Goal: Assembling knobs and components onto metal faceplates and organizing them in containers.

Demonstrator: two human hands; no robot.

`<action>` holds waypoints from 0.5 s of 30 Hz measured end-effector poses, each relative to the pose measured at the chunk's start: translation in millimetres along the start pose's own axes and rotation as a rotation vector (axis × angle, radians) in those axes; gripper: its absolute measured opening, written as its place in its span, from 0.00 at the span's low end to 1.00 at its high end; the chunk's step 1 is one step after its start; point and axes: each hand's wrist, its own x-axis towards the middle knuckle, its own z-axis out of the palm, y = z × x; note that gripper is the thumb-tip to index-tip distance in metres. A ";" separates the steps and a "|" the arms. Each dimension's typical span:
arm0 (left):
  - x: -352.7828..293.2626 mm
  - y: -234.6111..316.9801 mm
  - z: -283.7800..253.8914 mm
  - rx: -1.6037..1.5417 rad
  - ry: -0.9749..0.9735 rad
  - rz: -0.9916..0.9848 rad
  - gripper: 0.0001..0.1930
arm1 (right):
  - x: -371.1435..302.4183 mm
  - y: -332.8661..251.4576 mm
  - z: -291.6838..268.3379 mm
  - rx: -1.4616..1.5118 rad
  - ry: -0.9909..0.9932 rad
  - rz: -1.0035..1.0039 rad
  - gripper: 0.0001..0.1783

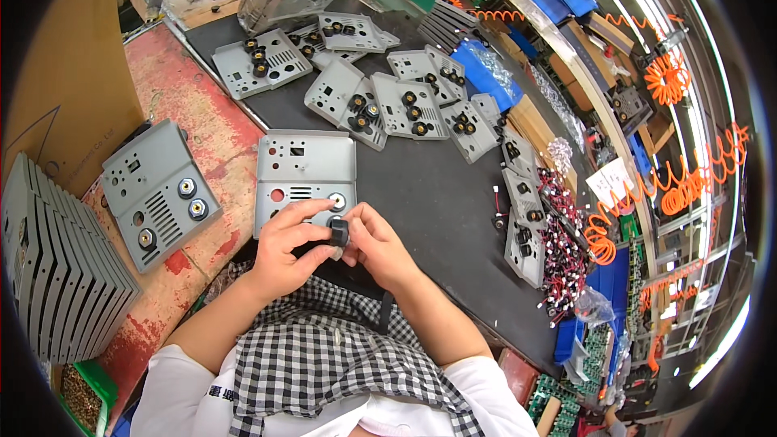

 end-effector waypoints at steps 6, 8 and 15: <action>-16.2 -15.5 34.5 -0.455 0.263 -0.286 0.03 | 0.2 12.0 7.4 -0.740 0.346 -0.603 0.10; -15.8 -16.7 39.7 -0.640 0.329 -0.511 0.05 | 1.6 10.1 7.4 -0.877 0.409 -0.759 0.10; -13.5 -10.3 47.3 -0.670 0.320 -0.528 0.06 | 6.0 23.6 -7.0 -0.678 0.428 -0.543 0.08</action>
